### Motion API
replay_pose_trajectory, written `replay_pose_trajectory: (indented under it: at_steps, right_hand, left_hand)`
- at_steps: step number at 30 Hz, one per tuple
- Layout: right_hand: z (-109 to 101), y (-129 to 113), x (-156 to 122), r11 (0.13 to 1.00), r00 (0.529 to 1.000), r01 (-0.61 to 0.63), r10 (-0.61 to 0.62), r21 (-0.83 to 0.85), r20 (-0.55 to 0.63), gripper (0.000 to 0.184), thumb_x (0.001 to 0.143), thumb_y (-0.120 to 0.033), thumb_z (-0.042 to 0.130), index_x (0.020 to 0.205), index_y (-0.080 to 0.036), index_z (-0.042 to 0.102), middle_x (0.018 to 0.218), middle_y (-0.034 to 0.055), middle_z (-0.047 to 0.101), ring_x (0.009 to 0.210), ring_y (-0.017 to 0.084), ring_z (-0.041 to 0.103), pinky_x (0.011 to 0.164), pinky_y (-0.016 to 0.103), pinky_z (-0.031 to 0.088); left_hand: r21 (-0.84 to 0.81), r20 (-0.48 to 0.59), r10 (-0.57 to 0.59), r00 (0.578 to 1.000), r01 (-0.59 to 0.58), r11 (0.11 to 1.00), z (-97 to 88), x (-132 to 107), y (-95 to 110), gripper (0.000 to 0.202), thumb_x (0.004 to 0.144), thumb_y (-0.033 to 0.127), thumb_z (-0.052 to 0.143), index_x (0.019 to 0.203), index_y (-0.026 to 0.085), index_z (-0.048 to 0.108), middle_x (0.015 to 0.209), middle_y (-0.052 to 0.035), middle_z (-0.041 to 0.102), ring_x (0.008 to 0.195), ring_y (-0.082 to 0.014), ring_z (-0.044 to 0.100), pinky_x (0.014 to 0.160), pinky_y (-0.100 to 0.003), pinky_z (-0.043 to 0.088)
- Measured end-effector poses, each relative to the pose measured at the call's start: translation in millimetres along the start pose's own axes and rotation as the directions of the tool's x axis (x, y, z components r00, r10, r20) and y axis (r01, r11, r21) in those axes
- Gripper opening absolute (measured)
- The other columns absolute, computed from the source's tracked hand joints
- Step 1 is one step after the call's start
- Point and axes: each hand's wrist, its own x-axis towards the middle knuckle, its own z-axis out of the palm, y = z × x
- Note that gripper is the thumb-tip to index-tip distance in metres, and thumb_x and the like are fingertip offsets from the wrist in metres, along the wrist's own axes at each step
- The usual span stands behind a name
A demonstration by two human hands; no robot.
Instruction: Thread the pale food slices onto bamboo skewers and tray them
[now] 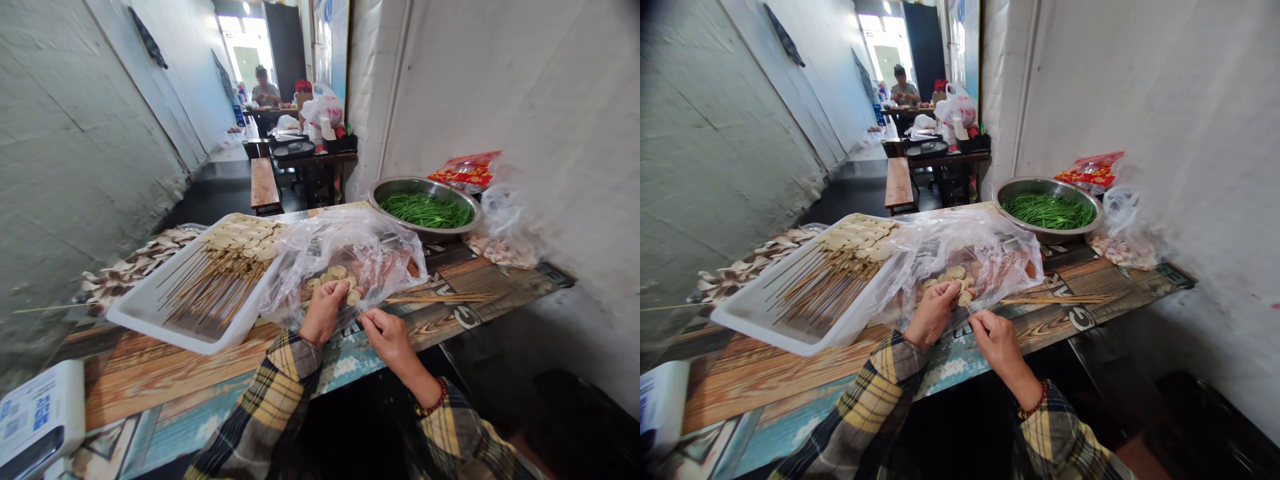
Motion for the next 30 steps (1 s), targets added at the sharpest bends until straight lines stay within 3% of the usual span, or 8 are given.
replay_pose_trajectory:
  at_steps: [10,16,21,25,30]
  right_hand:
    - [0.5,0.2,-0.2,0.999,1.000,-0.008,0.009,0.039,-0.025,0.026,0.092,-0.029,0.047,0.071,-0.019,0.061,0.047,-0.0039,0.051,0.046,0.013,0.052,0.054,0.022,0.039]
    - [-0.2,-1.2,0.2,0.996,0.999,-0.030,0.032,0.084,-0.032,0.027,0.092,-0.030,0.047,0.073,-0.018,0.062,0.046,-0.0048,0.050,0.044,0.012,0.050,0.052,0.022,0.039]
    - [-0.7,-0.8,2.1,0.977,0.995,-0.096,0.101,0.191,-0.020,0.029,0.093,-0.035,0.046,0.076,-0.017,0.062,0.043,-0.0066,0.047,0.040,0.011,0.046,0.049,0.021,0.038]
    - [-1.1,0.0,3.6,0.965,0.990,-0.117,0.132,0.236,-0.050,0.029,0.093,-0.035,0.047,0.077,-0.017,0.062,0.042,-0.0072,0.046,0.040,0.010,0.046,0.049,0.021,0.038]
    - [0.0,-0.3,4.3,0.968,0.991,-0.122,0.130,0.221,-0.022,0.029,0.093,-0.035,0.046,0.077,-0.017,0.062,0.043,-0.0068,0.047,0.041,0.011,0.046,0.048,0.021,0.037]
  left_hand:
    - [-0.072,0.040,-0.032,0.999,0.034,0.997,11.6,-9.0,4.9,0.035,0.068,0.046,0.075,0.073,0.012,0.067,0.070,-0.0057,0.069,0.063,-0.0148,0.062,0.068,-0.026,0.047]
    - [-0.045,0.100,-0.026,0.995,0.031,0.999,12.1,-10.6,1.1,0.035,0.073,0.047,0.071,0.073,0.012,0.066,0.072,-0.0069,0.068,0.067,-0.0149,0.063,0.068,-0.025,0.047]
    - [-0.122,0.161,-0.036,0.986,0.056,0.991,13.2,-11.9,2.6,0.034,0.073,0.045,0.072,0.084,0.014,0.065,0.083,-0.0066,0.069,0.071,-0.0149,0.063,0.070,-0.027,0.048]
    - [-0.109,0.191,0.033,0.981,-0.012,0.994,14.3,-11.9,2.5,0.035,0.065,0.032,0.081,0.090,0.015,0.064,0.081,-0.0035,0.067,0.071,-0.0122,0.061,0.069,-0.023,0.046]
    - [-0.025,0.136,0.063,0.989,-0.060,0.998,12.2,-8.6,-1.2,0.028,0.071,0.037,0.075,0.084,0.014,0.065,0.074,-0.0031,0.066,0.066,-0.0117,0.059,0.067,-0.024,0.046]
